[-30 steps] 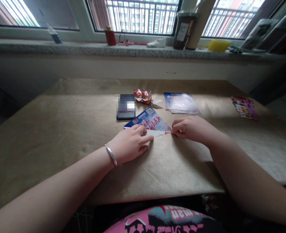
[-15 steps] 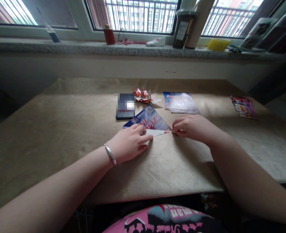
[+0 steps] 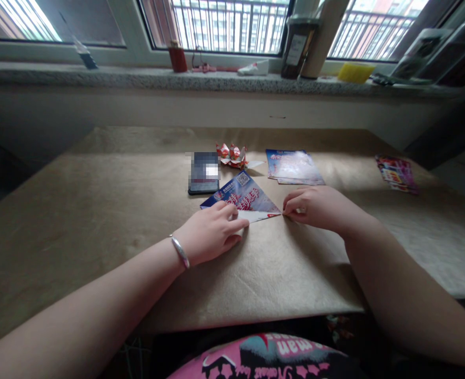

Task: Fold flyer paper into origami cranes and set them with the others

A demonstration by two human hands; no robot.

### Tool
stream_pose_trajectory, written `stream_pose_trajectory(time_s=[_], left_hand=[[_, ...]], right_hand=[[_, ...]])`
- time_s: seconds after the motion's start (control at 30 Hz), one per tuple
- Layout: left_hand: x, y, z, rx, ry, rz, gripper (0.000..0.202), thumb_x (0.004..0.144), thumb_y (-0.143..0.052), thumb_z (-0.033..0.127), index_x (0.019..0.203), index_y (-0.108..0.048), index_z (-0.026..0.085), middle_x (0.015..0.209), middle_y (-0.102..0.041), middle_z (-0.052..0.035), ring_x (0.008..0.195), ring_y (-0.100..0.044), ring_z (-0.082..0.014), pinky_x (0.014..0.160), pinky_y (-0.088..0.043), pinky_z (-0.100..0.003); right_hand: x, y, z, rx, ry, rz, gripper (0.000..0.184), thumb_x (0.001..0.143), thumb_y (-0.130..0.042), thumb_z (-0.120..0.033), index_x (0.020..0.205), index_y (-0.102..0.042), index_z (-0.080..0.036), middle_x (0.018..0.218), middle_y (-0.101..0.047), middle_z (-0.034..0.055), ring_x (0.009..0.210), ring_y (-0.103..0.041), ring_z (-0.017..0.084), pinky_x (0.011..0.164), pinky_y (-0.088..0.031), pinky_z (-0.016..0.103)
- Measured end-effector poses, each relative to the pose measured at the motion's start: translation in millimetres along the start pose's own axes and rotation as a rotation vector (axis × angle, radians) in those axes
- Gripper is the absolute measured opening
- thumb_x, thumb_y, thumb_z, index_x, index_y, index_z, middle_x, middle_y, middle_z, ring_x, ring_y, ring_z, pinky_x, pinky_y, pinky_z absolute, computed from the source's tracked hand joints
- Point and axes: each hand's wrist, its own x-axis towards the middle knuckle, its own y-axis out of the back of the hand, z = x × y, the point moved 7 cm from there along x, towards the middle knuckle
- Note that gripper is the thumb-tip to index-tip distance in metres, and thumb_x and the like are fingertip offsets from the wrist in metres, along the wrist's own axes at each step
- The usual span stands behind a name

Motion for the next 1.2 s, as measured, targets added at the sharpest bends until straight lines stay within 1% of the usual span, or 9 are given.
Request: stream_pose_trajectory(time_s=[0.13,0.2,0.3,0.37,0.47,0.63,0.83,0.97,1.2], left_hand=[[0.8,-0.2,0.2,0.002,-0.020,0.033,0.026,0.090,-0.048,0.028,0.112,-0.060,0.021,0.108,-0.056,-0.0094,0.101,-0.050,-0.0227,0.088,-0.047,-0.038],[2.0,0.3,0.9,0.006,-0.034,0.051,0.025,0.090,-0.046,0.027,0.111,-0.060,0.020,0.108,-0.057,-0.0094,0.102,-0.050,-0.0227,0.088,-0.047,-0.038],[4.8,1.6,2.1,0.007,-0.051,0.076,0.024,0.091,-0.045,0.026,0.106,-0.062,0.019,0.105,-0.058,-0.0092,0.098,-0.051,-0.0220,0.086,-0.047,-0.037],[6.6,2.3,2.5,0.002,-0.060,0.092,0.024,0.091,-0.044,0.025,0.104,-0.062,0.019,0.103,-0.059,-0.0090,0.096,-0.052,-0.0215,0.085,-0.047,-0.036],[8.4,2.6,2.1,-0.007,-0.067,0.117,0.023,0.091,-0.043,0.024,0.103,-0.063,0.019,0.102,-0.060,-0.0091,0.094,-0.052,-0.0212,0.084,-0.046,-0.036],[10.2,1.0,2.2,-0.029,-0.066,0.138,0.024,0.090,-0.044,0.023,0.104,-0.063,0.019,0.102,-0.059,-0.0090,0.096,-0.050,-0.0219,0.086,-0.045,-0.036],[13.0,0.5,3.6,-0.035,-0.062,0.144,0.029,0.088,-0.045,0.023,0.113,-0.060,0.021,0.107,-0.058,-0.0091,0.097,-0.048,-0.0228,0.091,-0.043,-0.039],[13.7,1.1,4.3,-0.013,-0.062,0.140,0.031,0.089,-0.044,0.023,0.116,-0.058,0.021,0.107,-0.058,-0.0092,0.099,-0.048,-0.0234,0.090,-0.043,-0.039],[12.9,3.7,2.2,0.010,-0.124,0.132,0.028,0.093,-0.038,0.023,0.106,-0.063,0.021,0.104,-0.060,-0.0083,0.095,-0.050,-0.0215,0.087,-0.045,-0.036]], right_hand=[[1.3,3.6,2.5,0.009,-0.110,0.066,0.014,0.076,-0.056,-0.016,0.073,-0.069,-0.023,0.076,-0.069,-0.0011,0.063,-0.057,0.012,0.054,-0.032,0.025],[3.2,5.0,-0.3,0.049,-0.121,0.106,0.013,0.077,-0.057,-0.017,0.078,-0.069,-0.023,0.076,-0.068,-0.0007,0.062,-0.056,0.011,0.055,-0.034,0.024],[7.8,1.6,-13.0,0.116,-0.026,0.107,0.015,0.080,-0.058,-0.019,0.086,-0.071,-0.024,0.085,-0.068,0.0007,0.071,-0.059,0.013,0.062,-0.038,0.025],[10.4,-3.1,-23.4,0.149,0.067,0.091,0.016,0.079,-0.058,-0.017,0.086,-0.071,-0.024,0.088,-0.068,0.0015,0.079,-0.060,0.015,0.067,-0.041,0.026],[12.6,-8.3,-32.9,0.200,0.147,0.111,0.022,0.084,-0.052,-0.016,0.090,-0.072,-0.024,0.092,-0.068,0.0030,0.080,-0.060,0.015,0.071,-0.042,0.027],[15.5,-11.8,-38.9,0.223,0.180,0.159,0.026,0.088,-0.048,-0.015,0.091,-0.072,-0.023,0.091,-0.067,0.0044,0.080,-0.059,0.015,0.073,-0.043,0.028],[19.9,-10.7,-48.5,0.197,0.213,0.168,0.023,0.087,-0.048,-0.016,0.087,-0.071,-0.020,0.089,-0.066,0.0060,0.081,-0.058,0.016,0.073,-0.044,0.028],[21.3,-9.6,-52.3,0.160,0.214,0.169,0.023,0.086,-0.048,-0.015,0.085,-0.070,-0.019,0.086,-0.065,0.0066,0.079,-0.057,0.017,0.071,-0.044,0.028],[20.8,-6.4,-53.1,0.147,0.214,0.216,0.022,0.084,-0.050,-0.014,0.084,-0.071,-0.022,0.088,-0.066,0.0060,0.078,-0.057,0.017,0.070,-0.043,0.028]])
